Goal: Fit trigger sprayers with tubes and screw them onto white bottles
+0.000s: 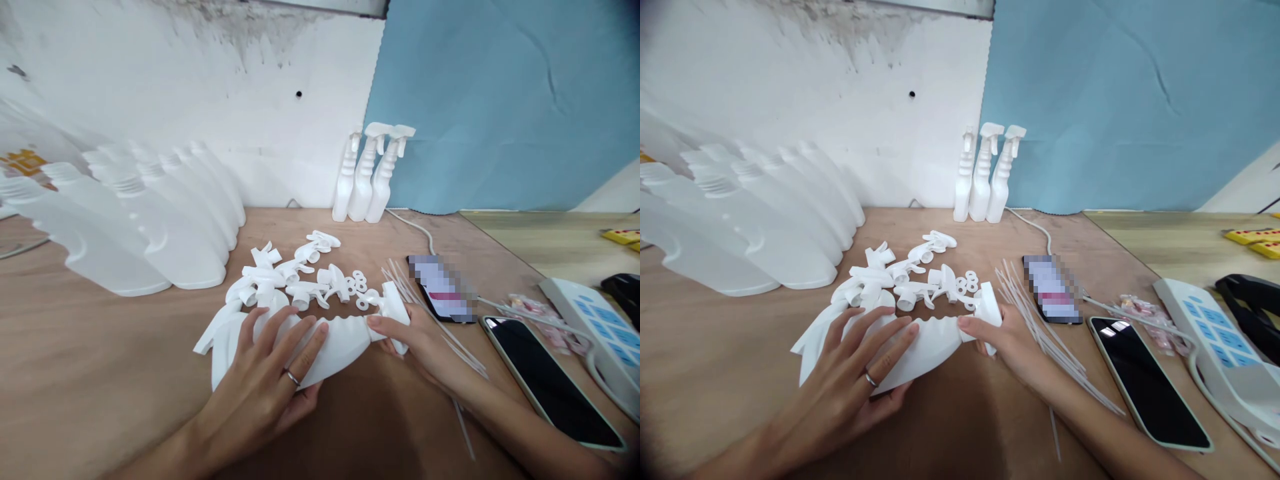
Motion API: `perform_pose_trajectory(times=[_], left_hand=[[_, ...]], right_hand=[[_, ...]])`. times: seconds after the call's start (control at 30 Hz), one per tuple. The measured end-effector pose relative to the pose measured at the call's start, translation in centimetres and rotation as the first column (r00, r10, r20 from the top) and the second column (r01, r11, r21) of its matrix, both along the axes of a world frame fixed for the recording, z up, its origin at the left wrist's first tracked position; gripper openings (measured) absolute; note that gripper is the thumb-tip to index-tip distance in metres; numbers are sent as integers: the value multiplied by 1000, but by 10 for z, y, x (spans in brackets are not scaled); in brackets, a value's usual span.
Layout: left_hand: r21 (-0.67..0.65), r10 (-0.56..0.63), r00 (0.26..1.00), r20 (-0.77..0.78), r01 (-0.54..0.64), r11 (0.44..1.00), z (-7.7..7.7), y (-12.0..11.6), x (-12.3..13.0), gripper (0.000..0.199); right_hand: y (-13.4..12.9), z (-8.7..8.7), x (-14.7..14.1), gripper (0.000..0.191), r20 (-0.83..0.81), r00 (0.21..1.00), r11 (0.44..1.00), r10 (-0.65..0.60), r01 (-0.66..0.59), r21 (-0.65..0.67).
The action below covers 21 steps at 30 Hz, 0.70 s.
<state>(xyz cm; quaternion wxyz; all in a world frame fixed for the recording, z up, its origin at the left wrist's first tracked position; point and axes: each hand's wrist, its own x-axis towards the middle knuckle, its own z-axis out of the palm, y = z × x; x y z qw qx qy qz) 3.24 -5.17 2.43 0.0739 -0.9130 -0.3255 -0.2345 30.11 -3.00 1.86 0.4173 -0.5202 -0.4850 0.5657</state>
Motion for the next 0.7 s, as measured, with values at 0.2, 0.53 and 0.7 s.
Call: perform_pose_trajectory(times=[0.2,0.53,0.7], left_hand=[[-13,28,1000,6,-28,1000,2,-6,7,54],[-16,82,989,-120,-85,996,7,-7,15,55],[-202,23,985,-169,-58,978,21,2,26,72]], right_hand=[[-2,2,-7,44,-97,995,999,6,-9,-38],[2,-16,-12,51,7,994,989,105,-104,-104],[1,-12,-13,51,80,990,993,113,-111,-33]])
